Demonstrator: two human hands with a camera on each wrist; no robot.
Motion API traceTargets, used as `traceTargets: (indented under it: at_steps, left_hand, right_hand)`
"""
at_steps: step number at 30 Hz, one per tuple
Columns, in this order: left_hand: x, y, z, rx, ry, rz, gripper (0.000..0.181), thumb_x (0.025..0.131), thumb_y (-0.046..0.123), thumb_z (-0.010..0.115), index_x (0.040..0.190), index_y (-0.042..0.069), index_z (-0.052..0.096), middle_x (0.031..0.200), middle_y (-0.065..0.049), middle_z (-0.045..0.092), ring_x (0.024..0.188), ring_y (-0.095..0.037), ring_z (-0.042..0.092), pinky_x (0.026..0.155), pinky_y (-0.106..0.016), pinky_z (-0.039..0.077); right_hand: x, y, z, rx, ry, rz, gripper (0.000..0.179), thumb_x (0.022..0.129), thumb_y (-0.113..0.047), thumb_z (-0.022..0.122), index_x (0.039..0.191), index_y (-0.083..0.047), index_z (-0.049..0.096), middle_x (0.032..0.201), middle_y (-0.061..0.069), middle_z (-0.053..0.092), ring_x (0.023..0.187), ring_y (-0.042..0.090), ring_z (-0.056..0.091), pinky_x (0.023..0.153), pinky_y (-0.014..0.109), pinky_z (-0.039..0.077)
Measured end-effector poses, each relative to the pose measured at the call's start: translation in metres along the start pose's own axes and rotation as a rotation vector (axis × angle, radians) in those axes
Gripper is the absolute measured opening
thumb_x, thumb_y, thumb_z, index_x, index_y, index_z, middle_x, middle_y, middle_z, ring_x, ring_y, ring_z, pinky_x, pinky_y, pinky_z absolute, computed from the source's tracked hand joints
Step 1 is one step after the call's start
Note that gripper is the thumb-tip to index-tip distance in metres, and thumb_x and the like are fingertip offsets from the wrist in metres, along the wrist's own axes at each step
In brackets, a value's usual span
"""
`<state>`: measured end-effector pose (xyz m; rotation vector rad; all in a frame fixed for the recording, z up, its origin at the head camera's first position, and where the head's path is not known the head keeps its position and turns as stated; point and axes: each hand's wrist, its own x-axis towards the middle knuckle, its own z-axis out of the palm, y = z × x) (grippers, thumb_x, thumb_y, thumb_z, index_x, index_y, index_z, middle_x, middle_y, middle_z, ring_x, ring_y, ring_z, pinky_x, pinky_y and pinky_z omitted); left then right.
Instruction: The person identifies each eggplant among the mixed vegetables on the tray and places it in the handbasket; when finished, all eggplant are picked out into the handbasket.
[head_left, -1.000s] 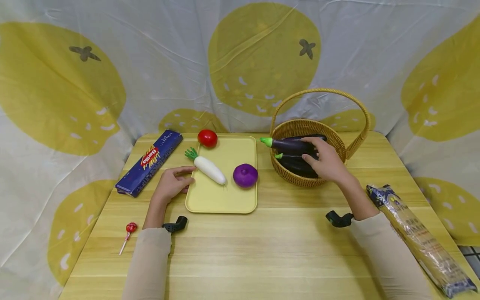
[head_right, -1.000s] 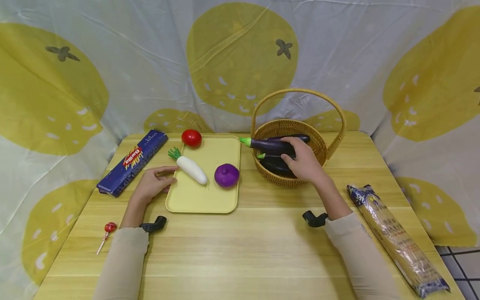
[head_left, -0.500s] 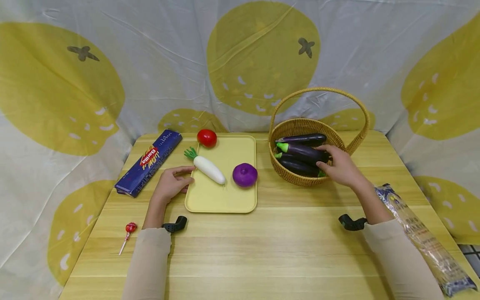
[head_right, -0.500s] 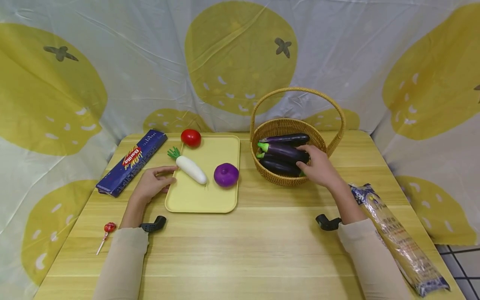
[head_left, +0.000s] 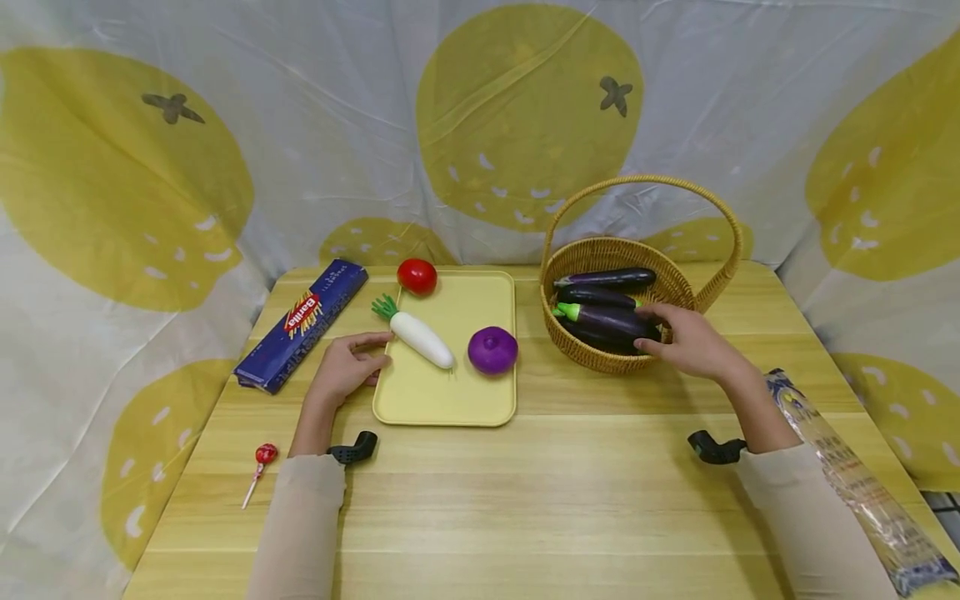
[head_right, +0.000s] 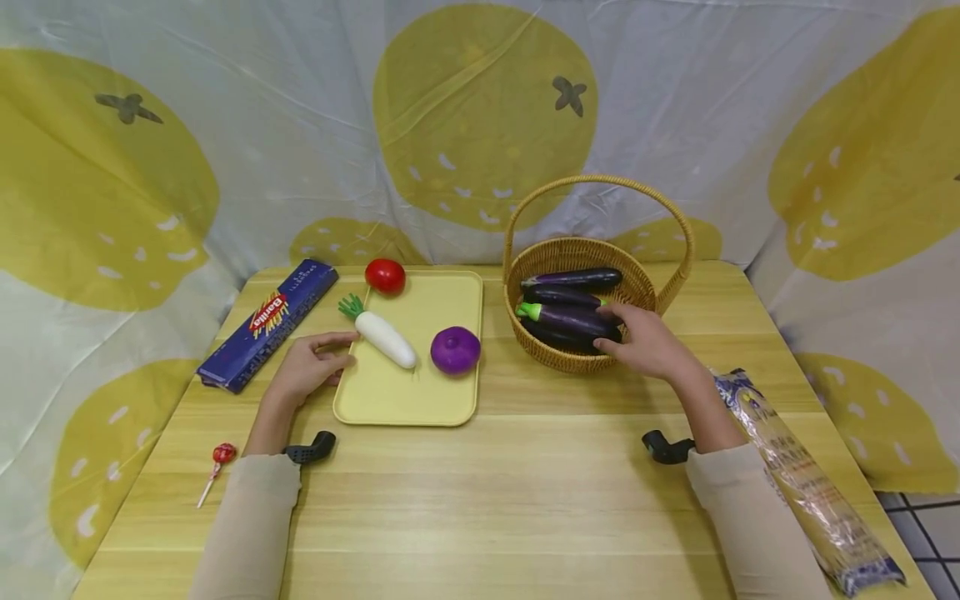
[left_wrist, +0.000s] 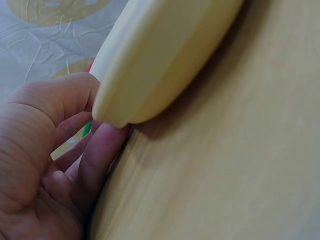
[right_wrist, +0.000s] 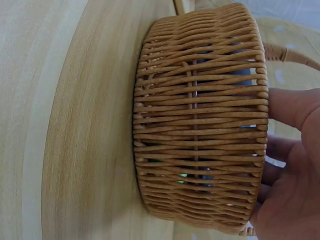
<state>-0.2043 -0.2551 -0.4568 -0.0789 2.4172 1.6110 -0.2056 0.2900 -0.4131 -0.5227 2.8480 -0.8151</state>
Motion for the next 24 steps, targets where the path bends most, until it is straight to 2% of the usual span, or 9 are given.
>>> traceTargets:
  at_steps: [4, 11, 18, 21, 24]
  left_hand:
    - [0.001, -0.001, 0.0, 0.009, -0.001, -0.003, 0.047, 0.094, 0.007, 0.073, 0.14, 0.002, 0.063, 0.133, -0.027, 0.065, 0.061, -0.011, 0.064, 0.062, -0.028, 0.062]
    - [0.019, -0.028, -0.002, -0.006, 0.01, -0.007, 0.048, 0.095, 0.015, 0.075, 0.141, 0.01, 0.064, 0.139, -0.021, 0.063, 0.063, -0.009, 0.063, 0.061, -0.028, 0.062]
    - [0.021, -0.026, -0.005, 0.018, 0.025, 0.036, 0.047, 0.095, 0.03, 0.076, 0.138, 0.013, 0.066, 0.134, -0.018, 0.065, 0.072, -0.012, 0.067, 0.065, -0.031, 0.063]
    - [0.02, -0.021, -0.009, 0.08, 0.062, 0.079, 0.044, 0.096, 0.033, 0.075, 0.134, 0.012, 0.069, 0.133, -0.016, 0.067, 0.079, -0.02, 0.072, 0.067, -0.032, 0.064]
    - [0.018, -0.012, -0.015, 0.241, 0.126, 0.144, 0.045, 0.096, 0.04, 0.073, 0.133, 0.014, 0.07, 0.131, -0.012, 0.07, 0.092, -0.026, 0.075, 0.075, -0.035, 0.063]
  right_hand:
    - [0.001, 0.001, 0.001, 0.007, -0.001, 0.0, 0.058, 0.101, -0.032, 0.066, 0.147, 0.0, 0.051, 0.141, 0.027, 0.058, 0.126, 0.045, 0.057, 0.096, 0.062, 0.05]
    - [0.001, 0.003, 0.002, 0.037, 0.02, 0.012, 0.056, 0.104, -0.035, 0.063, 0.147, -0.001, 0.051, 0.145, 0.027, 0.056, 0.13, 0.046, 0.054, 0.101, 0.063, 0.047]
    - [-0.003, 0.003, 0.001, 0.095, 0.108, 0.027, 0.055, 0.106, -0.036, 0.059, 0.147, 0.0, 0.052, 0.145, 0.026, 0.055, 0.131, 0.047, 0.052, 0.104, 0.064, 0.045]
    - [-0.004, 0.005, -0.003, 0.112, 0.141, 0.026, 0.055, 0.106, -0.035, 0.059, 0.147, 0.001, 0.051, 0.145, 0.026, 0.055, 0.13, 0.048, 0.053, 0.105, 0.064, 0.044]
    - [-0.004, 0.007, -0.01, 0.104, 0.163, 0.029, 0.057, 0.106, -0.036, 0.058, 0.148, 0.001, 0.049, 0.147, 0.028, 0.052, 0.133, 0.049, 0.05, 0.107, 0.065, 0.041]
